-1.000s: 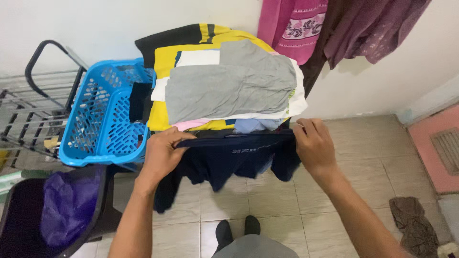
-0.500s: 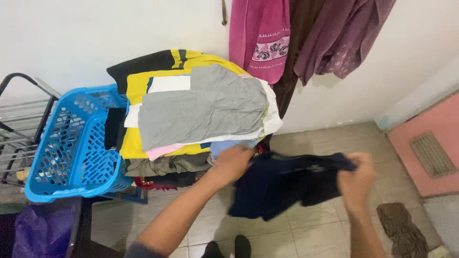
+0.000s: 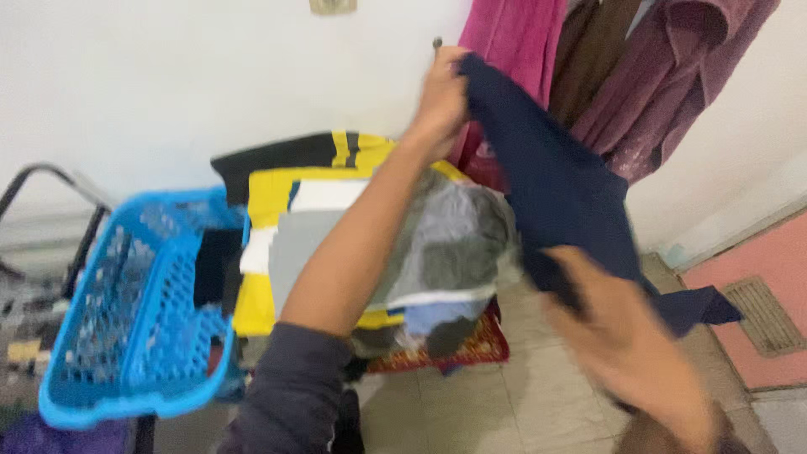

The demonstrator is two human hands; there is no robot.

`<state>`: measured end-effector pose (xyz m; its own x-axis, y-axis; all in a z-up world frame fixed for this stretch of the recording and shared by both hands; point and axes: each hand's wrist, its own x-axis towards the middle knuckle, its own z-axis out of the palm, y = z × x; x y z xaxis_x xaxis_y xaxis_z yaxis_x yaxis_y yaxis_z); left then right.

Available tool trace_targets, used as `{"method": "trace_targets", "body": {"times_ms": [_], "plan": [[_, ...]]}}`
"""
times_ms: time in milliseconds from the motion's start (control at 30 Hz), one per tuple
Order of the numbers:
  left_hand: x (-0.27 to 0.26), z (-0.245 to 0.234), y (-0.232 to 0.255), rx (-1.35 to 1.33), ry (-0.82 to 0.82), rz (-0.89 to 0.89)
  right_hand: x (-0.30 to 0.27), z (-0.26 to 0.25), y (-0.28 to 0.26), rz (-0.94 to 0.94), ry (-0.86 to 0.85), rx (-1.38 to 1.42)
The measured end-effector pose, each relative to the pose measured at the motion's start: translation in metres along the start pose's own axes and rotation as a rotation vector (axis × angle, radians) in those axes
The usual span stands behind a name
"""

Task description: The person folds several shirts by hand, flattening the fabric and aligning the edges before placing each folded item into a blue plastic laundry basket.

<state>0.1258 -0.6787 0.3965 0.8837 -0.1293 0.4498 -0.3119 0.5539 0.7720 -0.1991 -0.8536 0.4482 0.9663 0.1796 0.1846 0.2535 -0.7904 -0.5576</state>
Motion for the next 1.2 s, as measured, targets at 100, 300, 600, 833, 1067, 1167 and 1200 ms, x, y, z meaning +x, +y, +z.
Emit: {"method": "trace_targets", "body": {"times_ms": [100,300,600,833,1067,1167,1200], "plan": [[0.011,-0.082,0.051,-0.092,0.118,-0.159,0.066,0.073,-0.070,0.117,-0.231,0.193],[-0.014,-0.290,0.101,-0.195,0.291,-0.335,0.178,0.274,-0.148,-0.160,-0.346,0.473],[-0.082,-0.490,0.023,-0.266,0.578,-0.391,0.219,0.415,-0.145,0.096,-0.572,0.499],[-0.131,-0.454,0.002,0.506,0.655,-0.458,0.208,0.402,-0.122,-0.075,-0.547,0.648],[-0.297,-0.312,0.014,1.007,0.697,-0.251,0.164,0.332,-0.020,-0.198,0.420,0.457],[-0.343,-0.273,0.003,1.168,0.741,-0.162,0.138,0.324,0.062,0.165,0.673,0.322],[-0.357,-0.263,-0.002,1.270,0.756,-0.135,0.127,0.329,0.091,0.296,0.719,0.324]]}}
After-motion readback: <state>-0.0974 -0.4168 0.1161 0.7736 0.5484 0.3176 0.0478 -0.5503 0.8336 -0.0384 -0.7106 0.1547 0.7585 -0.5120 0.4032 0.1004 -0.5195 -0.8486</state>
